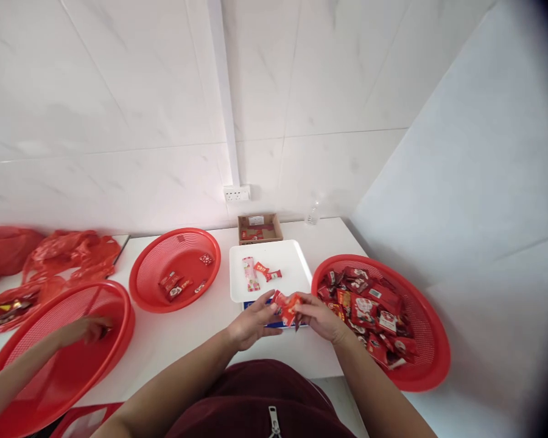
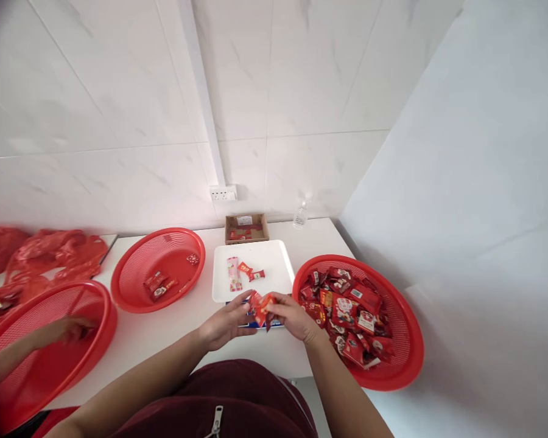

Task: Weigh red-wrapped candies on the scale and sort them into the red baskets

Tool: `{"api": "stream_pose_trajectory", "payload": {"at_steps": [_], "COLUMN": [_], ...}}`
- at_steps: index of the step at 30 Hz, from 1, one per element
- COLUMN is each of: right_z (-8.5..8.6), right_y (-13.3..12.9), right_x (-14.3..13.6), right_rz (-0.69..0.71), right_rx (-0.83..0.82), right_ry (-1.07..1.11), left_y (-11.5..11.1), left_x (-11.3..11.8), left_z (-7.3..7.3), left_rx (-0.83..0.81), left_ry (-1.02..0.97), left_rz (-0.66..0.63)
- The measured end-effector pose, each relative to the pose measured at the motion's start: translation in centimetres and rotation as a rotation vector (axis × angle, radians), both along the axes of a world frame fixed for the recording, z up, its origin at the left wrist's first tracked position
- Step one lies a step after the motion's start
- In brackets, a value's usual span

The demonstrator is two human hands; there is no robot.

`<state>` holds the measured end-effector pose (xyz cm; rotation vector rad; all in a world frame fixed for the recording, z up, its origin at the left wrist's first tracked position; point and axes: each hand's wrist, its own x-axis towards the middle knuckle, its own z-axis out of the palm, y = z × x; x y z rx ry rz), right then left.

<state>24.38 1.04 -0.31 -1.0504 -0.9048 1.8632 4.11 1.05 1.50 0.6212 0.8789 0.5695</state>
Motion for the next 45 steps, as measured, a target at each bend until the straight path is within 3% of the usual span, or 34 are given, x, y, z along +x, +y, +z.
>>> {"api": "stream_pose_trajectory", "payload": {"at_steps": [2,5,9,17,23,29,32,36,38,41,43,45], "right_z": [0.2,-0.5,-1.9,-4.3,-5.2,-4.5,-4.0,-3.6,-3.9,-4.8,-5.6,-6.3], "right_y": [-0.2,-0.3,0.0,3.0,3.3,2.8,2.6,1.5,0.7,-0.6,-1.4,-2.0], "right_x": [-2.0,-3.7,-4.4,-3.9,-3.8,-4.1,-2.2,3.3,6.6,10.6,12.2,13.0], "right_rz": [0.124,0.146,0.175,-0.258,-0.274,-0.297,-0.37,-0.519,-0.461,-0.326,-0.295,-0.255], "right_rx": [0.042,0.075,0.039,-0.09,-0.059,-0.051,0.001,0.068,0.072,0.052,-0.033,-0.119], "right_ry": [-0.092,-0.179,-0.262,-0.303,-0.429,-0.495,-0.471,-0.547,-0.743,-1.263,-1.577,-1.745], "left_y": [0.1,0.4,0.3,0.0,-0.2,-0.2,-0.1,-0.2,-0.3,-0.3,-0.2,-0.1], "left_x": [0.0,-1.0,-2.7,-5.1,-5.8,-5.7,-6.3,-7.2,-7.5,-7.7,-7.7,-7.6], "left_z": [-0.5,-1.6,-2.6,-2.5,-1.9,-1.4,-1.3,-1.2,-1.2,-1.2,-1.4,-1.5], "left_rx": [-0.014,-0.008,-0.013,-0.053,-0.063,-0.07,-0.066,-0.101,-0.125,-0.169,-0.192,-0.206], "left_ry": [-0.019,0.013,0.05,0.133,0.154,0.046,-0.101,-0.21,-0.241,-0.29,-0.317,-0.34], "left_rz": [0.055,0.17,0.223,0.337,0.367,0.312,0.207,0.17,0.195,0.206,0.197,0.174]}}
